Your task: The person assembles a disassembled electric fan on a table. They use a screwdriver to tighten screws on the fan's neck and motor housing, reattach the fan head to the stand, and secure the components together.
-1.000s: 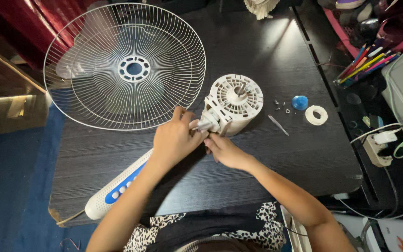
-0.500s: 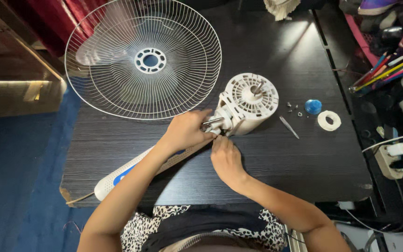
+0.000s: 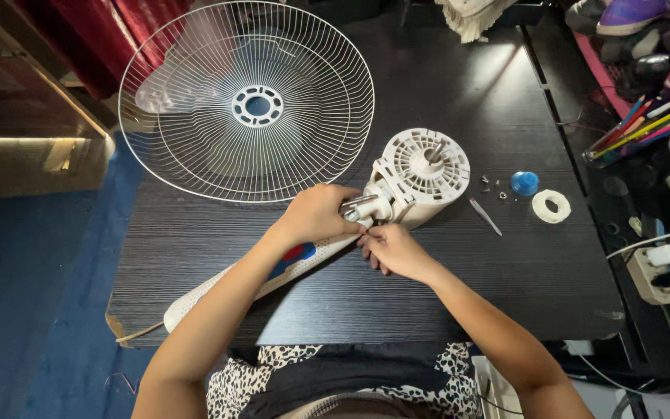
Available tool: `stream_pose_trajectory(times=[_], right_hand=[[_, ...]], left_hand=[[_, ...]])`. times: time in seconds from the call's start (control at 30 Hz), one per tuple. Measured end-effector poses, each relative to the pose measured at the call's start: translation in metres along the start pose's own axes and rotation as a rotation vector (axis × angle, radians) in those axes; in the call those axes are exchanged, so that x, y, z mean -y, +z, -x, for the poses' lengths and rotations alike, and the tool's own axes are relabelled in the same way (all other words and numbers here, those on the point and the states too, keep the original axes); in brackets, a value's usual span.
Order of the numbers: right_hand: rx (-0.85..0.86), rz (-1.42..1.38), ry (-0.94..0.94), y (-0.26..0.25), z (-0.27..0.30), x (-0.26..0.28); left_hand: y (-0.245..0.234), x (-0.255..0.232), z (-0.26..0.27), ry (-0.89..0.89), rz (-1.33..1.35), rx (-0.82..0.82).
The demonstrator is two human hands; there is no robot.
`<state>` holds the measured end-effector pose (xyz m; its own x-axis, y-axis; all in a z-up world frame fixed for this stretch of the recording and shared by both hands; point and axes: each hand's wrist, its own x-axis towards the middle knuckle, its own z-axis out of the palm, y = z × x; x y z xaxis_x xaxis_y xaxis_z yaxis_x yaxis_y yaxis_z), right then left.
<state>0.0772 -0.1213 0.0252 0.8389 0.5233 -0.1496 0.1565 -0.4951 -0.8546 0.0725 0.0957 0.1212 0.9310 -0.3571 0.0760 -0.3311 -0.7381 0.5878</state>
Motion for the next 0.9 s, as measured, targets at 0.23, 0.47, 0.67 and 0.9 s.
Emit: stream_pose_trajectory(times=[0.23, 0.47, 0.67, 0.9], right_hand=[[-0.418, 1.302, -0.405, 0.079, 0.059, 0.021], [-0.190, 0.834, -0.160, 0.010, 0.084, 0.022], [-0.778, 0.735, 0.004, -0.113, 0.095, -0.009], [-0.858, 0.658, 0.249, -0.159, 0.071, -0.076]], left_hand=[[0.002, 0.010, -0.002, -0.029, -0.034, 0.030], [0.006, 0.016, 0.003, 0.033, -0.025, -0.005], [0.003, 0.003, 0.041, 0.087, -0.125, -0.277], [-0.003, 0.001, 0.088, -0.156, -0.465, -0.045]])
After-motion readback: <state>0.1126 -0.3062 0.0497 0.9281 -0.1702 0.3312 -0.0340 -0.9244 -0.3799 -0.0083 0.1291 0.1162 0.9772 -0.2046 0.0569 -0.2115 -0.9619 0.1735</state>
